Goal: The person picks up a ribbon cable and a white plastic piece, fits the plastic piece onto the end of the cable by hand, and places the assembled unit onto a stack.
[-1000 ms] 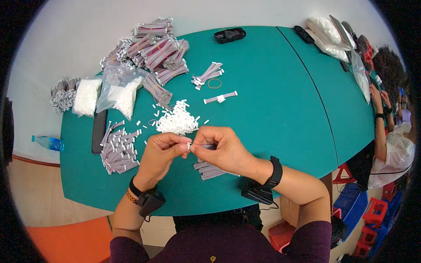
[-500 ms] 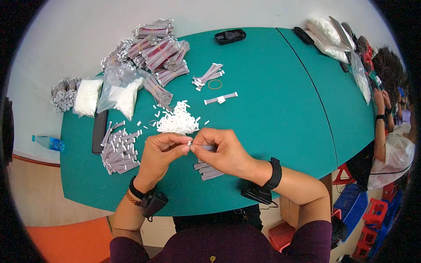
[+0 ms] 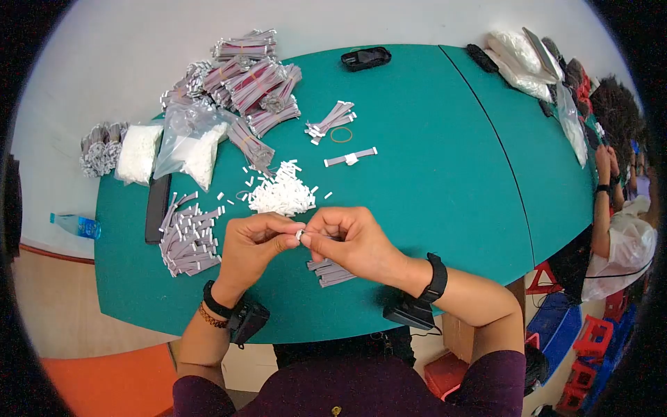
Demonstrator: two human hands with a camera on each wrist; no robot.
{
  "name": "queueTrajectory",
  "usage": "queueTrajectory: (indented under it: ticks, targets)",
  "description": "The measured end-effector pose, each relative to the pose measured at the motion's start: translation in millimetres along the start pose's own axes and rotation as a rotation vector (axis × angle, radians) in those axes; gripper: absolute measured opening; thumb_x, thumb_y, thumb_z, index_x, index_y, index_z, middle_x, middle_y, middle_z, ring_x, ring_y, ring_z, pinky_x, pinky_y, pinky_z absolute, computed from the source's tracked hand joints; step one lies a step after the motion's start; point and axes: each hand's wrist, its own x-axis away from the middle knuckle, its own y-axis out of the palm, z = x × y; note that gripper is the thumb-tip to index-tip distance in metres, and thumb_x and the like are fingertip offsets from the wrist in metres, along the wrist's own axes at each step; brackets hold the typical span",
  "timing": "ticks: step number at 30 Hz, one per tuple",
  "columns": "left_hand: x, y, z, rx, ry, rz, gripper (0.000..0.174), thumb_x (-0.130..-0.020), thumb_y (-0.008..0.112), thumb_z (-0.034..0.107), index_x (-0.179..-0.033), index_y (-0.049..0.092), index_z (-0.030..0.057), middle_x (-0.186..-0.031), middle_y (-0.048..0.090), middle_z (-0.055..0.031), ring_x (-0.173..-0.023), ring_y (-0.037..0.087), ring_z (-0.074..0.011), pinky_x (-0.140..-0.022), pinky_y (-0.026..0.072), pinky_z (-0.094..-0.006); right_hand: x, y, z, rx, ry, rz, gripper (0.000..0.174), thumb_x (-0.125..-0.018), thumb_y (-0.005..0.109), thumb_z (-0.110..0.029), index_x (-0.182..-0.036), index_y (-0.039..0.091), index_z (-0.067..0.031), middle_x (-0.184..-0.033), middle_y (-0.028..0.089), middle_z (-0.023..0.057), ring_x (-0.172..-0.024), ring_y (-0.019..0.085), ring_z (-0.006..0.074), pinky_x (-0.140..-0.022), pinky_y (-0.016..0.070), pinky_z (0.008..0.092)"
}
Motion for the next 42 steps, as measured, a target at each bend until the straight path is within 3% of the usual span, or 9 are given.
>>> queueTrajectory:
  ticks: [21,27,33,42]
  targets:
    - [3,6,-5,0.028,0.039,0.057,0.015,-0.08,0.067,0.002,-0.095,0.067,-0.0022,-0.089,0.067,-0.0088,-0.08,0.062,-0.0117,-0.073,0.0507,-0.0235,1,3,1,-0.012,-0.038,0.022,0.012,-0.09,0.058,-0.013,-0.085,0.058,-0.002,-0.067,0.059,0.0,-0.058,0.05,0.0018,-0.05,0.0374,0.018]
    - [-2,3,-8,0.064,-0.025,0.063,0.017,-0.081,0.067,0.004,-0.097,0.066,-0.0019,-0.089,0.067,-0.0081,-0.077,0.061,-0.0103,-0.071,0.05,-0.0226,-2,2,3,-0.03,-0.053,0.033,0.011,-0.089,0.059,-0.012,-0.085,0.058,-0.002,-0.068,0.06,-0.0003,-0.061,0.051,0.002,-0.052,0.0385,0.0182]
    - [-3,-1,-7,0.289,-0.163,-0.001,0.019,-0.081,0.067,0.006,-0.099,0.061,-0.0013,-0.089,0.064,-0.0058,-0.08,0.058,-0.0093,-0.074,0.0471,-0.022,-6,0,1,-0.05,-0.036,0.061,0.012,-0.091,0.056,-0.013,-0.085,0.06,-0.0031,-0.069,0.06,-0.0013,-0.059,0.048,0.0007,-0.052,0.0369,0.0169]
    - [-2,8,-3,0.125,-0.11,0.053,0.013,-0.083,0.064,0.006,-0.093,0.057,0.0021,-0.086,0.061,-0.0033,-0.078,0.056,-0.0082,-0.068,0.0447,-0.0209,-4,3,4,0.058,-0.082,0.092,0.013,-0.091,0.055,-0.013,-0.086,0.061,-0.0025,-0.071,0.06,-0.0021,-0.06,0.046,-0.0008,-0.052,0.035,0.0167]
